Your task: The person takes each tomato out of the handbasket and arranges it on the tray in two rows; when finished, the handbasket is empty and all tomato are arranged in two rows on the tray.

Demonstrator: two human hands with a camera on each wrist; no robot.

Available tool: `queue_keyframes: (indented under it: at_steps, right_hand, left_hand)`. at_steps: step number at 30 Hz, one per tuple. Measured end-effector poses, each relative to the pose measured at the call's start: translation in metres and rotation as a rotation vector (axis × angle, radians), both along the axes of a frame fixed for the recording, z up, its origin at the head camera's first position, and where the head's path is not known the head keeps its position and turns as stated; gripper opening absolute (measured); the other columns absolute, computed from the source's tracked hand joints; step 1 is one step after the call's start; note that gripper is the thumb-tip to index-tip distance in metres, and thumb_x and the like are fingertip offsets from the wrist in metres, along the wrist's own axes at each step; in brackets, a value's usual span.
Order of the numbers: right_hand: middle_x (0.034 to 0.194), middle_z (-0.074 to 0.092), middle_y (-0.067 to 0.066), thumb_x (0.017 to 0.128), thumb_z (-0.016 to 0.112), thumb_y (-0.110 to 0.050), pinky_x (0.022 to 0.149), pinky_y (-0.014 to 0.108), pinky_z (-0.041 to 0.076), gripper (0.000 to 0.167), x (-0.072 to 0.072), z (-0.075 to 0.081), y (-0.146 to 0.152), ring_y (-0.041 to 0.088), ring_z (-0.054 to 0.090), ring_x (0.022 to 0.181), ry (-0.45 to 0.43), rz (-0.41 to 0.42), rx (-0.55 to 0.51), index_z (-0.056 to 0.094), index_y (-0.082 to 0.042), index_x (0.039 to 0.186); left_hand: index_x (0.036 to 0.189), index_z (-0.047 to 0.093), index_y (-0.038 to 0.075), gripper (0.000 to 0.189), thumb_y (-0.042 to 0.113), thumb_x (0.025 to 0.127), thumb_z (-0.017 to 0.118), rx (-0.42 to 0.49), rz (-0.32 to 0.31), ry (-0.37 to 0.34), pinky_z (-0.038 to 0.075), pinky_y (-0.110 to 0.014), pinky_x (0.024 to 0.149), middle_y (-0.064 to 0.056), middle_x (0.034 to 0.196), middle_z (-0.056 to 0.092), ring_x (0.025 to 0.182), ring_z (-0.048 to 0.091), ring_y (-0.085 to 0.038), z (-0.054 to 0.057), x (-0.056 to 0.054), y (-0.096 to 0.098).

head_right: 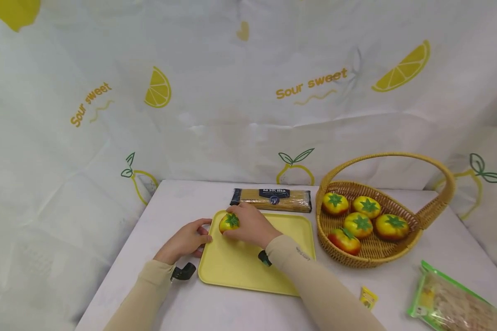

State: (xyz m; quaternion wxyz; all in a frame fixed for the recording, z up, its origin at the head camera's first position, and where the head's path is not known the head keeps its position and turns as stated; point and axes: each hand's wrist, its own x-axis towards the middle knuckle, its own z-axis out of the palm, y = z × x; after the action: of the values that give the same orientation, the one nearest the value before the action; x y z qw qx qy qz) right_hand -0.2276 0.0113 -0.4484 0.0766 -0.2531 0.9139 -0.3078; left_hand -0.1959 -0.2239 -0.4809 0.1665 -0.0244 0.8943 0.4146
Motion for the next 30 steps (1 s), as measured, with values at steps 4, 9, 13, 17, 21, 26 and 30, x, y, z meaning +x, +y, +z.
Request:
queue_keyframes:
  at_steps: [4, 9, 13, 17, 21, 26, 30]
  right_hand:
    - [0.132, 0.066, 0.010, 0.091, 0.089, -0.037, 0.098, 0.042, 0.056, 0.063, -0.0020, -0.0012, -0.0030, 0.020, 0.061, 0.106, 0.004, 0.012, 0.014, 0.067, -0.012, 0.145]
    - [0.132, 0.066, 0.011, 0.091, 0.089, -0.037, 0.101, 0.043, 0.057, 0.063, -0.0036, -0.0025, -0.0056, 0.022, 0.062, 0.107, 0.008, 0.025, 0.030, 0.068, -0.011, 0.144]
    - [0.135, 0.065, 0.012, 0.091, 0.089, -0.037, 0.106, 0.046, 0.058, 0.063, -0.0036, -0.0032, -0.0072, 0.024, 0.062, 0.113, 0.004, 0.030, 0.040, 0.068, -0.011, 0.144]
    - [0.138, 0.065, 0.012, 0.091, 0.089, -0.036, 0.108, 0.047, 0.057, 0.064, -0.0028, -0.0027, -0.0073, 0.026, 0.063, 0.117, 0.001, 0.034, 0.047, 0.067, -0.011, 0.145]
    - [0.140, 0.064, 0.013, 0.090, 0.090, -0.034, 0.110, 0.049, 0.057, 0.065, -0.0019, -0.0013, -0.0075, 0.027, 0.063, 0.120, 0.001, 0.037, 0.053, 0.067, -0.011, 0.146]
    - [0.141, 0.063, 0.013, 0.089, 0.091, -0.031, 0.110, 0.049, 0.057, 0.066, 0.0006, 0.0022, -0.0086, 0.029, 0.063, 0.121, -0.010, 0.024, 0.055, 0.066, -0.011, 0.146]
    - [0.143, 0.063, 0.013, 0.088, 0.092, -0.031, 0.112, 0.050, 0.056, 0.068, 0.0037, 0.0049, -0.0076, 0.030, 0.062, 0.124, -0.002, 0.011, 0.075, 0.065, -0.012, 0.147]
  left_hand:
    - [0.158, 0.054, 0.016, 0.057, 0.018, 0.104, 0.073, 0.007, 0.003, -0.006, 0.063, -0.032, 0.065, -0.008, 0.112, 0.065, 0.083, 0.066, -0.018, -0.0002, -0.0007, -0.0002]
    - [0.158, 0.054, 0.016, 0.057, 0.017, 0.103, 0.072, 0.013, 0.003, -0.012, 0.064, -0.032, 0.065, -0.008, 0.111, 0.065, 0.084, 0.067, -0.018, 0.0011, -0.0001, 0.0002]
    - [0.157, 0.054, 0.015, 0.057, 0.017, 0.103, 0.072, 0.016, 0.003, -0.014, 0.064, -0.032, 0.065, -0.008, 0.111, 0.065, 0.084, 0.067, -0.018, 0.0016, 0.0003, 0.0000]
    - [0.157, 0.054, 0.015, 0.057, 0.017, 0.103, 0.073, 0.012, 0.002, -0.014, 0.064, -0.032, 0.065, -0.008, 0.110, 0.065, 0.084, 0.066, -0.018, 0.0019, -0.0002, 0.0001]
    - [0.157, 0.054, 0.016, 0.057, 0.017, 0.103, 0.073, 0.012, 0.004, -0.016, 0.064, -0.032, 0.065, -0.008, 0.110, 0.065, 0.082, 0.066, -0.019, 0.0016, -0.0006, -0.0006]
    - [0.157, 0.055, 0.015, 0.058, 0.016, 0.102, 0.074, 0.049, 0.009, -0.023, 0.065, -0.033, 0.065, -0.009, 0.110, 0.065, 0.079, 0.067, -0.020, 0.0021, -0.0008, -0.0019]
    - [0.157, 0.055, 0.016, 0.058, 0.016, 0.102, 0.074, 0.057, 0.014, -0.036, 0.065, -0.032, 0.065, -0.009, 0.111, 0.065, 0.080, 0.067, -0.019, 0.0019, -0.0012, -0.0025]
